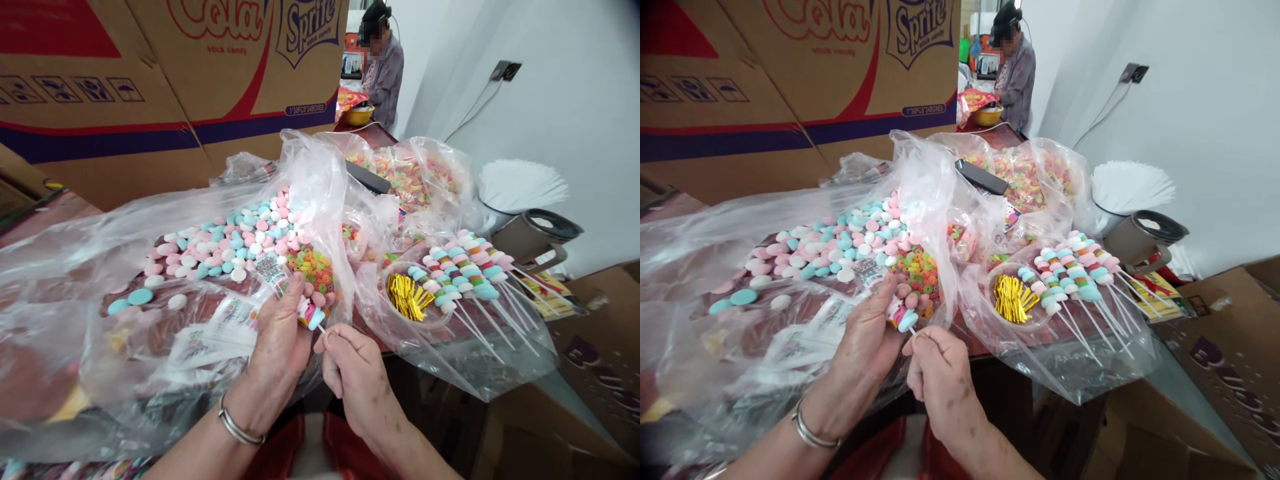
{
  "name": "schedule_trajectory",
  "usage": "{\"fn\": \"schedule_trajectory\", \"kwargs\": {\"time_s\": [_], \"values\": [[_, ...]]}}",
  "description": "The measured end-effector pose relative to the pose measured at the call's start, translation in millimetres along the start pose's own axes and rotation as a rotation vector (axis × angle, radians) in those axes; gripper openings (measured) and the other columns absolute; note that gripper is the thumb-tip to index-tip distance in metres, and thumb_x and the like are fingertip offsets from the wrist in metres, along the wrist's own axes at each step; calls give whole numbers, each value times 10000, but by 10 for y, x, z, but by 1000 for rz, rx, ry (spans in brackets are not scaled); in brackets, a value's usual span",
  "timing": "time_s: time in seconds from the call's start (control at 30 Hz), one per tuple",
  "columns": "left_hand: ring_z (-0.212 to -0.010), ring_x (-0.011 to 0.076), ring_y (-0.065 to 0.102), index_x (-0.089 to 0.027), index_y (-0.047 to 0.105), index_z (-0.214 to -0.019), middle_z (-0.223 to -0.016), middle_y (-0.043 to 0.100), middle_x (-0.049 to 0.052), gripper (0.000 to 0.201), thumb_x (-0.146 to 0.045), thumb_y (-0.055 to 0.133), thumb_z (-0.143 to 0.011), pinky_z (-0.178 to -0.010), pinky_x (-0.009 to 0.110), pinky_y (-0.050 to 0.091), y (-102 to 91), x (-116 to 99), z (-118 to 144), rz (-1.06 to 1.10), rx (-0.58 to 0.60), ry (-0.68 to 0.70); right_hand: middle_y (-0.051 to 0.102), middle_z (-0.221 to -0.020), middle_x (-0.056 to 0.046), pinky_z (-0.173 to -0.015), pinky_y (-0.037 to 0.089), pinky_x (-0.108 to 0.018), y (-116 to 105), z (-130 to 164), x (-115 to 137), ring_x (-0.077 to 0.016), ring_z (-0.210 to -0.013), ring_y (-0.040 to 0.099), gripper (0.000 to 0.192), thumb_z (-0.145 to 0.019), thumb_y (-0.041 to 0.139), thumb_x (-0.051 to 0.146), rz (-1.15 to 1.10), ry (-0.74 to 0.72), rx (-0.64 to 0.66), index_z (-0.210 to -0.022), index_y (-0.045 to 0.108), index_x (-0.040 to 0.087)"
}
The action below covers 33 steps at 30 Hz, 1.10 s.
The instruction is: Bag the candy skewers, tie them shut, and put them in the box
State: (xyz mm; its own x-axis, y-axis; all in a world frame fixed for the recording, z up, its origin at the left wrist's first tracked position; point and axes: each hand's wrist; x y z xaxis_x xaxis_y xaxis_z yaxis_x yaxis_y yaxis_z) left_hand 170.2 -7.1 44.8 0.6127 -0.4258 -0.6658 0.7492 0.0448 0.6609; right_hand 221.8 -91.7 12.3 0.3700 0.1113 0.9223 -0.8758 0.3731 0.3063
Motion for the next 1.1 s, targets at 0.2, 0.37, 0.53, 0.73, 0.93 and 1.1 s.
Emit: {"fn": "schedule_trajectory", "kwargs": {"time_s": [0.2, 0.37, 0.53, 0.73, 0.93, 1.1], "values": [[-617, 179, 679, -135, 647, -748, -659, 659, 27, 153, -254, 711, -820, -696, 364, 613, -21, -111, -71, 22, -50, -12, 573, -592, -7, -566, 392, -234, -102, -20, -31, -124, -546, 529, 257, -939, 428, 210, 819, -659, -167, -766, 615, 169], [-558, 135, 624, -129, 627, -711, -629, 611, 5, 163, -165, 622, -870, -684, 365, 624, -12, -360, -221, -6, -75, 59, 662, -678, -42, -650, 447, -237, -145, -15, -24, -146, -632, 618, 245, -924, 442, 125, 937, -822, -192, -805, 652, 165], [-525, 102, 568, -122, 598, -680, -607, 560, -6, 224, -150, 574, -901, -663, 316, 616, -3, -352, -228, 11, -61, 61, 636, -661, -35, -616, 428, -234, -139, 25, -6, -136, -610, 589, 242, -928, 439, 140, 871, -774, -172, -792, 637, 160], [-444, 85, 516, -139, 573, -643, -544, 522, -36, 254, -232, 673, -858, -597, 274, 593, 50, -138, -79, 32, -46, -5, 404, -455, 75, -443, 304, -210, -50, 24, 23, -84, -409, 380, 305, -969, 394, 316, 377, -202, -6, -750, 562, 184], [-518, 120, 578, -133, 582, -710, -590, 559, -7, 225, -240, 592, -907, -612, 301, 594, 2, -249, -179, 17, -46, -25, 511, -558, 33, -516, 364, -224, -138, 11, 18, -97, -508, 450, 250, -951, 454, 237, 581, -421, -48, -787, 627, 164], [-506, 104, 545, -121, 566, -717, -583, 519, -20, 240, -201, 527, -940, -608, 306, 598, -37, -359, -290, 41, -93, 47, 649, -657, -37, -618, 426, -278, -196, -9, -41, -135, -579, 510, 188, -900, 496, 47, 909, -979, -207, -871, 664, 125]]}}
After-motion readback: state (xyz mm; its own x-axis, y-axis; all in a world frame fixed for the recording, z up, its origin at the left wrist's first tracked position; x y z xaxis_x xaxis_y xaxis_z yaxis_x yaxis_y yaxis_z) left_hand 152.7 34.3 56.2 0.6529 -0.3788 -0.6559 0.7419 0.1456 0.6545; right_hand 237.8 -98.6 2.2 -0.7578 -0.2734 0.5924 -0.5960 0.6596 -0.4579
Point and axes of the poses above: each hand's wrist, its own z-axis away from the middle knuckle, its own y-axis out of the palm, x = y × z
